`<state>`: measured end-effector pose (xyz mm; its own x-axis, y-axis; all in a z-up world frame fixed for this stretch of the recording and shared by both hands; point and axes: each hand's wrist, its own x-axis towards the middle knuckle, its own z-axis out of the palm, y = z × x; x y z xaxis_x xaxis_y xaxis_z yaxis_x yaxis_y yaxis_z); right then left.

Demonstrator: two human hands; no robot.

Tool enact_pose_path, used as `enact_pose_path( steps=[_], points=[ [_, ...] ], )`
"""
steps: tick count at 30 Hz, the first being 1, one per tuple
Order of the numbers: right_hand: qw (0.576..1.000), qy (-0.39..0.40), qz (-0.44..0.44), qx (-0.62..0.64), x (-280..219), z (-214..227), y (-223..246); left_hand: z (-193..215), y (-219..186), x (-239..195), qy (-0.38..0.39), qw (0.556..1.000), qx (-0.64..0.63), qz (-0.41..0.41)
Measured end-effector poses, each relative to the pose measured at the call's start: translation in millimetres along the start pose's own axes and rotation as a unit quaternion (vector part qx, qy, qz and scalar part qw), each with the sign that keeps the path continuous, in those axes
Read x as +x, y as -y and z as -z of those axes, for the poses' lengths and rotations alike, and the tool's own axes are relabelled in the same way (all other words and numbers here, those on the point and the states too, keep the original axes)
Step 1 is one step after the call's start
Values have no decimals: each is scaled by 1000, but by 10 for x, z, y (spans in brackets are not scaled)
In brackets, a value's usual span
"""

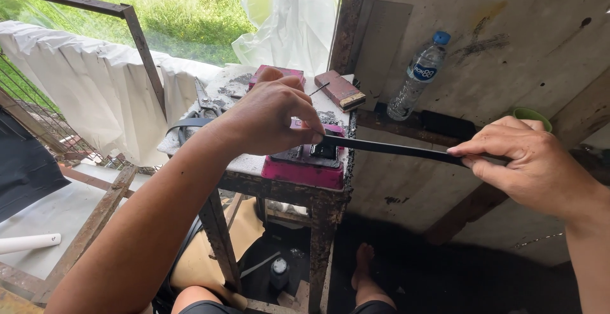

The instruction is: Applying edge finish to long leather strips using a manual applicator and hanging them to dry with clothespins.

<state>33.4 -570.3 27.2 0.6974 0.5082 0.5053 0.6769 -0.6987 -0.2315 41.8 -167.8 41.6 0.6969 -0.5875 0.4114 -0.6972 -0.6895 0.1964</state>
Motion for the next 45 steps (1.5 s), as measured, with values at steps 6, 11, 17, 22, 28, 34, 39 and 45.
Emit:
enact_pose_path(
  steps=[6,11,17,22,28,34,39,45],
  points=[
    [994,81,-75,-19,2,37,-103,12,-26,12,-20,999,-29,-27],
    [966,172,-191,26,99,34,-36,35,-77,11,-24,997,-48,-62],
    [932,218,-274,94,118,-87,-145,5,-138,55,-32,993,-70,-85],
    [916,231,-205,255,155,-167,-261,21,-208,99,-19,994,-85,-71],
    [894,190,-117,389,201,-265,-264,-60,-205,155,-20,993,-80,-84],
    [904,223,-68,360,546,-165,369,-111,-256,195,-15,994,-67,-88],
    [947,195,-36,254,671,-208,558,-68,-247,142,-15,994,-77,-74],
    [973,156,31,168,743,-254,650,279,-155,-132,59,995,-71,30]
  ],
)
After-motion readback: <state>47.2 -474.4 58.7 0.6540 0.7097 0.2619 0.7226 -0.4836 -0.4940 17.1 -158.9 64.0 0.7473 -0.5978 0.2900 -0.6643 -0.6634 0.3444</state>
